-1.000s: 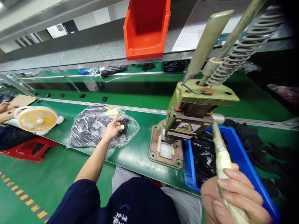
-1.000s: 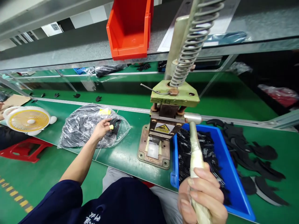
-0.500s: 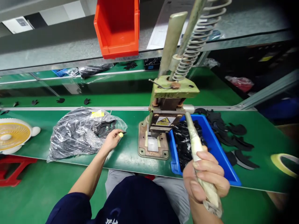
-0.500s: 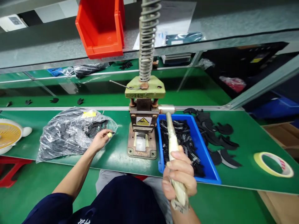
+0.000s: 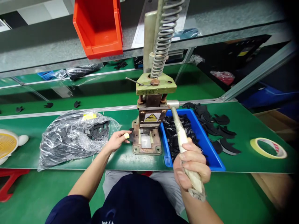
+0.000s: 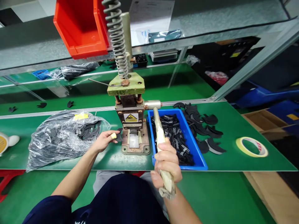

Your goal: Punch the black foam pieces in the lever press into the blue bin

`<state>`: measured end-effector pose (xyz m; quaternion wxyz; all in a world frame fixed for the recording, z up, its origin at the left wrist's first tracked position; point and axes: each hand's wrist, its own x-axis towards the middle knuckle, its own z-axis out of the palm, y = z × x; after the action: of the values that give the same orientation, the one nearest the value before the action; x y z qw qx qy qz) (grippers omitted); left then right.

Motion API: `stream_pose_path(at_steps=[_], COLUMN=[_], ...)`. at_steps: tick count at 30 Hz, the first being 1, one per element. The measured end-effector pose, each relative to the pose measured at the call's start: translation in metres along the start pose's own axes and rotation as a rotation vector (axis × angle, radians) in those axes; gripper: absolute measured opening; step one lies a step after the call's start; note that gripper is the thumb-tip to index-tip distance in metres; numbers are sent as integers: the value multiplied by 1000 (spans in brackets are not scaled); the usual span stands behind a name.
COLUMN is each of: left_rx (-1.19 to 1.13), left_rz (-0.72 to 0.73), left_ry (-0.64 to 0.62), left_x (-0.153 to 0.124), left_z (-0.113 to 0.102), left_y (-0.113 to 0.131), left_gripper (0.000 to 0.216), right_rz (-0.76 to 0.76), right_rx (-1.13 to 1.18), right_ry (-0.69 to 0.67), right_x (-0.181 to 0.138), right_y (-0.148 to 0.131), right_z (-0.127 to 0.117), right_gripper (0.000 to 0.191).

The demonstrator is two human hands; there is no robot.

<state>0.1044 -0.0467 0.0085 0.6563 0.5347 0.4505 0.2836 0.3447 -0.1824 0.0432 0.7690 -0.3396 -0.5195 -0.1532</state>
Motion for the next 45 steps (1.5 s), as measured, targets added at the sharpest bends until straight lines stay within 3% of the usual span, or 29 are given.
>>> stream_pose_path(at_steps=[6,11,14,21,29,38,45], left_rx=[-144,-65,-49,-93,-9,120,65], left_rz=[-6,-97,-118,-164,-183,-339,-487], left_ry=[58,85,123,140,163,123,94], left_x=[31,44,46,47,54,53,55], left_z=[40,53,55,54,54,55,53], left_y=[-3,-7,-8,-8,-3,7,5], left_gripper=[62,35,32,38,38,32,26], right_rz=[11,62,71,64,75,102,70], right_rx=[32,97,91,52,63,48,79], right_ry=[-4,-91,-119,-57,-92,-85,-26], right_x=[-1,-2,-3,-2,-3,0,0], right_y=[-1,-3,-2,-4,-4,-7,-5], right_z=[1,-7,-11,-5,-9,-9,-3], right_gripper=[17,47,48,23,18,18,18])
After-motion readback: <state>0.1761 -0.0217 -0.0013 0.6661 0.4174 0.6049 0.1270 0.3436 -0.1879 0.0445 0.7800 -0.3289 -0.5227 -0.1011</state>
